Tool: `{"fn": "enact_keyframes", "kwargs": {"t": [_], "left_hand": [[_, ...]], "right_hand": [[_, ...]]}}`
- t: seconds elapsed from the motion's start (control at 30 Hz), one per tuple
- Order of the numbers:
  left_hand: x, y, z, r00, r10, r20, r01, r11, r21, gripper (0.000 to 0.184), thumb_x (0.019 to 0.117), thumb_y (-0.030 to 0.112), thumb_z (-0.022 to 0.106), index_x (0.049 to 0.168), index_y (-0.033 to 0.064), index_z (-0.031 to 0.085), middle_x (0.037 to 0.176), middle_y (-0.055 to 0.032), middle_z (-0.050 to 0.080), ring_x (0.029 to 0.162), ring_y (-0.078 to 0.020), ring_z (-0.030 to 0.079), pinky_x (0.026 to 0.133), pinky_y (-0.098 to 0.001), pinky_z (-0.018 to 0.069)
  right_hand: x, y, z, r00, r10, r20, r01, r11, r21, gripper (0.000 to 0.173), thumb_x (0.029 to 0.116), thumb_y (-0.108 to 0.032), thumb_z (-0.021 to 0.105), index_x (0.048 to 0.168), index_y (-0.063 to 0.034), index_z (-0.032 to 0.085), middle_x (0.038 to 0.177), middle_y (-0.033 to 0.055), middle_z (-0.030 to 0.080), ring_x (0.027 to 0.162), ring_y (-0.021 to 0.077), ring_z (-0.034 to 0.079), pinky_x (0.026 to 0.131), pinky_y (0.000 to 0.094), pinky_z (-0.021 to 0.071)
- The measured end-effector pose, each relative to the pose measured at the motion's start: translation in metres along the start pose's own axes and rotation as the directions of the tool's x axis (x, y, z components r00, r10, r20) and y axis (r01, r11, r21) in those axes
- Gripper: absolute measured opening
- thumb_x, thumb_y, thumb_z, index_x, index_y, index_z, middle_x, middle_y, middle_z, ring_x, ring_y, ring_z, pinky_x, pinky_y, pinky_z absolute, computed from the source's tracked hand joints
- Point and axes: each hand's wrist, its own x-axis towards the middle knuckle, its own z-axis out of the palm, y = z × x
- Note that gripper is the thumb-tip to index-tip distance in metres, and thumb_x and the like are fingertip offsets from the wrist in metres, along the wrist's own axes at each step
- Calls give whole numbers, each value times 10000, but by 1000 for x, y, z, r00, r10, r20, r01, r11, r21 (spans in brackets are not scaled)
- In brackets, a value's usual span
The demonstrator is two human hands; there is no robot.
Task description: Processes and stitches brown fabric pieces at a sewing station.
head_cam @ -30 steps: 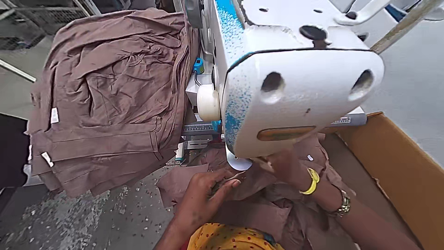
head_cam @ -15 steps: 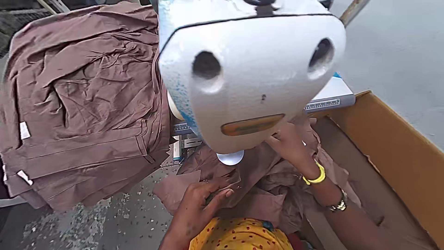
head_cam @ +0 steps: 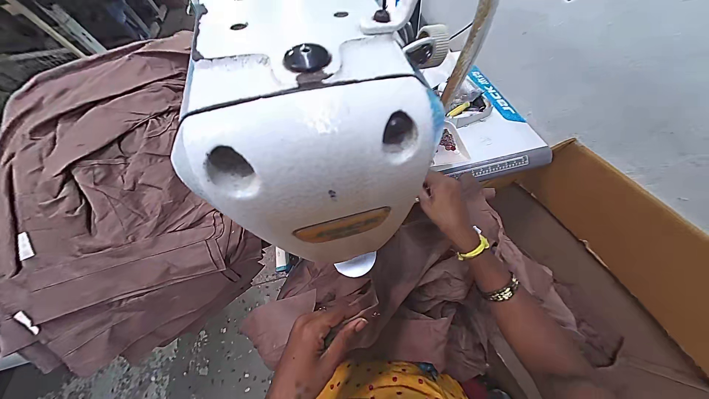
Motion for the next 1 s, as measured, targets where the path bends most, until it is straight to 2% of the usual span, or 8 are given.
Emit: {"fn": "enact_keyframes", "kwargs": {"t": [0.07,0.3,0.43,0.57,0.63,0.8,0.93,1.0], "left_hand": [[3,2,3,1000,-6,14,6,1000,4,349,1014,368,604,975,66,774,727,7,696,613,24,578,601,-153,485],[6,5,6,999,29,15,-29,999,31,321,1021,335,602,993,65,773,788,-22,728,664,-12,629,644,-191,522],[1,-2,2,999,7,-32,-6,999,36,354,1018,362,595,978,61,776,742,-11,708,621,7,589,606,-174,493],[0,-9,1,997,16,-76,-14,999,30,342,1019,377,586,968,90,766,723,17,686,605,24,562,591,-148,469],[2,-9,1,995,28,-91,-25,999,42,336,1022,376,584,965,101,767,720,26,682,607,26,560,595,-146,467],[14,-3,2,992,74,-101,-66,995,79,342,1029,385,571,967,114,771,693,36,659,577,14,532,566,-160,454],[20,7,-2,978,172,-121,-160,982,105,325,1038,358,566,993,100,759,735,9,685,612,-6,570,596,-166,475],[22,7,-6,968,214,-131,-209,977,49,316,1042,330,573,997,72,750,755,1,694,645,26,580,627,-126,478]], "right_hand": [[14,12,-5,989,-102,-110,90,990,-110,144,969,-87,660,1020,13,750,957,209,699,859,384,700,720,559,556],[33,33,7,948,-318,-15,305,920,-246,108,950,-92,688,988,1,728,1016,212,673,980,424,658,735,526,557],[24,15,-8,976,-175,-130,181,983,37,104,924,-65,703,978,23,716,899,170,710,796,295,699,714,473,565],[10,-32,-31,997,-6,75,-12,972,234,138,932,-65,707,1067,-40,716,868,55,696,733,111,628,687,323,527],[-6,-52,-28,967,-254,-25,254,949,185,125,922,-100,701,973,11,727,829,112,712,702,176,662,647,362,545],[-30,-81,3,578,-808,-119,800,589,-112,224,967,-140,595,763,-111,683,652,49,660,679,204,665,636,328,511],[-36,-81,-4,687,-725,-48,726,688,2,149,946,-180,649,834,-96,701,761,71,710,749,206,699,678,330,560],[-40,-79,-7,655,-753,-64,756,654,36,158,1003,-190,621,889,-97,679,729,64,662,702,205,651,655,318,525]]}}
